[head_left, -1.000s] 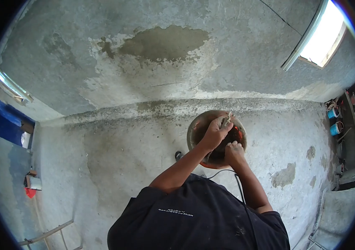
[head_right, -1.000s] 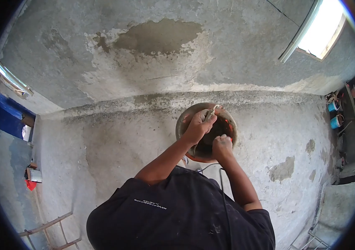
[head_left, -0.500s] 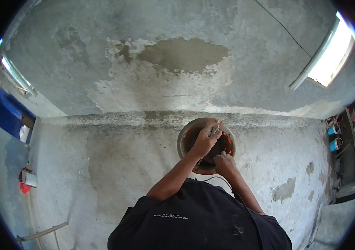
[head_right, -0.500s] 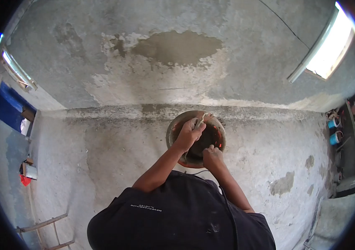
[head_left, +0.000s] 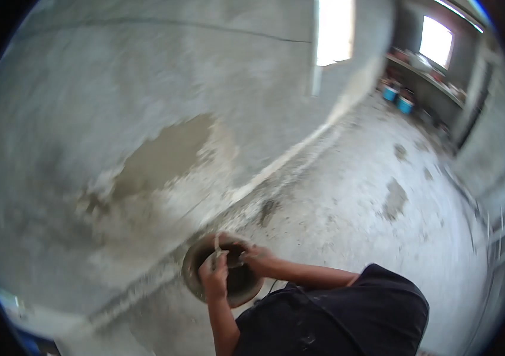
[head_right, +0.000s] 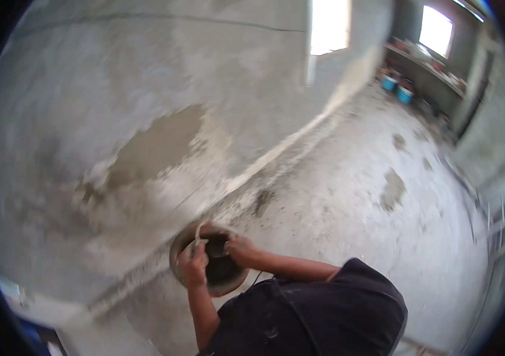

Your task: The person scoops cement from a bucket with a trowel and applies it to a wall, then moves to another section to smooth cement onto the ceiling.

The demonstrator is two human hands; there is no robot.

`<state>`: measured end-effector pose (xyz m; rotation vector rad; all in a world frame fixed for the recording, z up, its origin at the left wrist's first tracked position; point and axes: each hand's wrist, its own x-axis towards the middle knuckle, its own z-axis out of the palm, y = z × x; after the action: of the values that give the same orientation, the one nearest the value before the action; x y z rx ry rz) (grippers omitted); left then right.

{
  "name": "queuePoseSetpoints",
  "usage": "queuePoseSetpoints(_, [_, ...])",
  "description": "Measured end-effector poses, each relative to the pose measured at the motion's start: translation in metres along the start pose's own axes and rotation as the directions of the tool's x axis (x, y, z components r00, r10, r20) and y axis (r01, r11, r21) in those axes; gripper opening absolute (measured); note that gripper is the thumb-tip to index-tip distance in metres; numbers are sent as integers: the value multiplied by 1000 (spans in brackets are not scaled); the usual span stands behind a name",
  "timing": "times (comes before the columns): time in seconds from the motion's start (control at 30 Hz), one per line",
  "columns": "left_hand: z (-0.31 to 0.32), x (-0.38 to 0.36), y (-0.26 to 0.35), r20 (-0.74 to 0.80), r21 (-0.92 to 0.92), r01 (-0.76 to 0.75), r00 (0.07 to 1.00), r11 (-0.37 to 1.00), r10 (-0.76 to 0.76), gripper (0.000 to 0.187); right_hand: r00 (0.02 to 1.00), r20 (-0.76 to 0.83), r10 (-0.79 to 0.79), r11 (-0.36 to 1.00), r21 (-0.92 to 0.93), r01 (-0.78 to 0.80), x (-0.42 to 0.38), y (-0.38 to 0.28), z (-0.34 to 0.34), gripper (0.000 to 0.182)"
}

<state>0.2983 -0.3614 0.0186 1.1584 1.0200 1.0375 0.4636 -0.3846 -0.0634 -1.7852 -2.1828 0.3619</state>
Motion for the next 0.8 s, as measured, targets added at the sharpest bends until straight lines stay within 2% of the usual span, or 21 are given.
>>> queuePoseSetpoints(0.07, [-2, 10, 3, 5, -23, -13, 1000, 1000, 13, 20, 1000, 14, -28, 975, -220, 31, 7, 0, 13, 15])
queuePoseSetpoints(0.1, [0, 14, 4, 53, -13, -12, 999, 1000, 13, 20, 1000, -12, 14, 976, -219, -16, 7, -7, 11, 15])
queuePoseSetpoints(0.17, [5, 23, 6, 24, -8, -91, 996, 996, 91, 20, 982, 173, 79, 943, -331, -17, 5, -17, 4, 22])
queuePoseSetpoints(0.2, [8, 30, 6, 59, -2, -96, 994, 995, 96, 20, 983, 151, 105, 943, -330, -50, 5, -16, -1, 22])
queuePoseSetpoints(0.27, [5, 42, -8, 84, -45, -57, 995, 997, 60, 20, 970, 230, 79, 935, -354, 8, 4, -16, 3, 21])
queuePoseSetpoints(0.33, [14, 59, -14, 152, -25, -62, 986, 998, 65, 21, 961, 242, 130, 961, -270, -62, 10, -1, -6, 22])
queuePoseSetpoints(0.4, [34, 73, -16, 194, -58, -30, 980, 998, 40, 23, 917, 397, 33, 991, -134, 22, 9, 13, -37, 25])
queuePoseSetpoints(0.47, [61, 83, -15, 292, -35, -11, 956, 999, 21, 26, 932, 344, 111, 992, -99, -82, 5, 30, -41, 27])
queuePoseSetpoints(0.53, [86, 88, -13, 313, -49, -6, 950, 999, 21, 26, 937, 296, 185, 983, -62, -175, 0, 54, -46, 30])
queuePoseSetpoints(0.6, [110, 101, -20, 390, -53, 22, 921, 998, 0, 25, 913, 368, 177, 984, -46, -172, -4, 73, -53, 30])
queuePoseSetpoints(0.63, [123, 106, -22, 440, -55, 30, 898, 998, -3, 24, 914, 352, 204, 978, -39, -203, -6, 83, -56, 30])
queuePoseSetpoints(0.7, [150, 117, -24, 515, -56, 43, 857, 997, -8, 23, 867, 388, 314, 939, 8, -344, -12, 106, -67, 33])
queuePoseSetpoints(0.8, [197, 126, -29, 598, -61, 21, 801, 998, 19, 21, 858, 323, 399, 893, 76, -444, -31, 146, -84, 36])
